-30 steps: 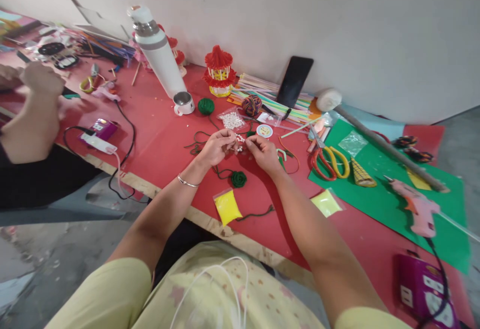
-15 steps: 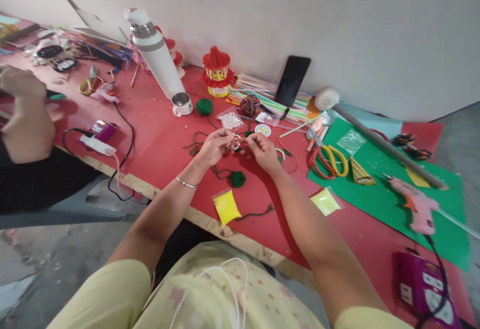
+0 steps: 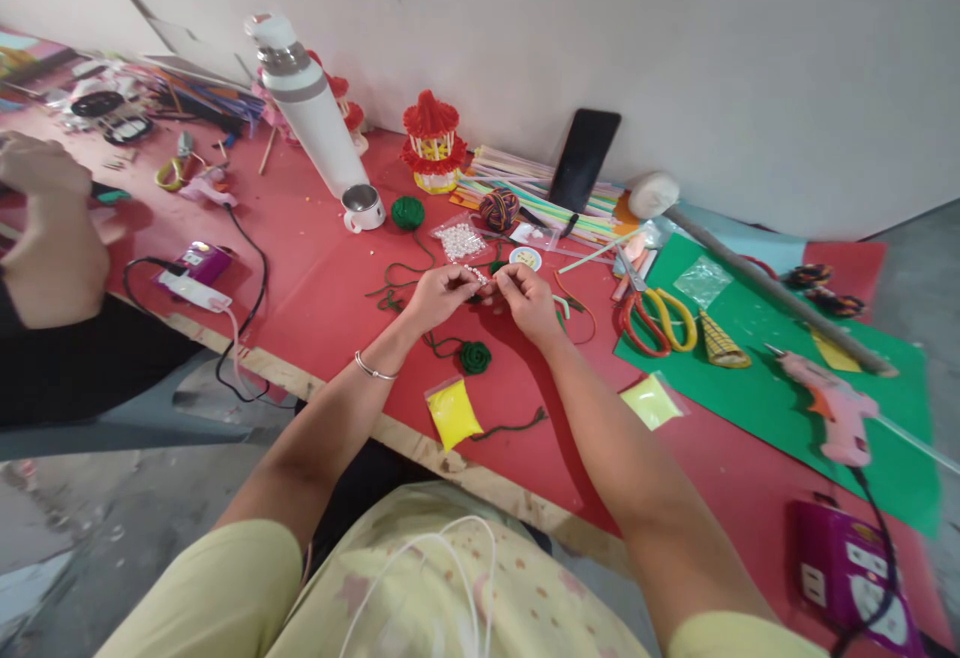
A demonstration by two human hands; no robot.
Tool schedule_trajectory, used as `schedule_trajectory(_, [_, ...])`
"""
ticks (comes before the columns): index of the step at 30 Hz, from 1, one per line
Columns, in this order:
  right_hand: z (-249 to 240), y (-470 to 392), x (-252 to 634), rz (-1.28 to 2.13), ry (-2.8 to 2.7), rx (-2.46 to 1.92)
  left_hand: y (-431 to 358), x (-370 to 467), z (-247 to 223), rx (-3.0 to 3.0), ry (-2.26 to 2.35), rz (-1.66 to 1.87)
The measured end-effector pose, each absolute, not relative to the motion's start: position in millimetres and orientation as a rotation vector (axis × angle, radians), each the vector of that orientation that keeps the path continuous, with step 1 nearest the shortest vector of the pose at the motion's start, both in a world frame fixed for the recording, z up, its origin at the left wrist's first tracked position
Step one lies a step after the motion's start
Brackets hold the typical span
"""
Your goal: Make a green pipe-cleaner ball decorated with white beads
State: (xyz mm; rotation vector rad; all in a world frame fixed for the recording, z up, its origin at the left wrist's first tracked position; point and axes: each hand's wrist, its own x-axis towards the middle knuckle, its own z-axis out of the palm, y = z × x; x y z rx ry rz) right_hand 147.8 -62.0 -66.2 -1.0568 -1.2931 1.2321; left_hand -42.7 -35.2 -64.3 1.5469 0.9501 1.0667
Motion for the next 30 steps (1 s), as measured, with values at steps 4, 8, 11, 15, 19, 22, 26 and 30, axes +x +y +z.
schedule_trajectory(4, [-66,-62,147,1.157,-1.339,-1.073,-34,-43,-67,1.665,0.974,1.059])
schedule_trajectory(8, [-65,-63,147,1.066,-1.393,-1.092,-38,-42,-62,1.748,0.978,1.045])
schedule_trajectory(11, [-64,-64,146,1.103,-1.379,-1.087,-40,-41,-58,1.826,0.979,1.014])
schedule_trajectory(15, [-63,-64,146,1.120,-1.355,-1.111,-42,-39,-57,1.895,0.938,1.000])
schedule_trajectory(19, [-66,-62,147,1.102,-1.341,-1.129,-46,-36,-56,1.904,0.875,1.004])
schedule_trajectory(22, [-70,-60,147,1.052,-1.324,-1.160,-48,-34,-54,1.847,0.858,1.003])
schedule_trajectory(26, [-71,-59,145,1.005,-1.285,-1.206,-45,-38,-53,1.686,0.909,1.033])
schedule_trajectory(30, [-70,-59,145,1.012,-1.149,-1.174,-35,-48,-58,1.570,1.028,1.100])
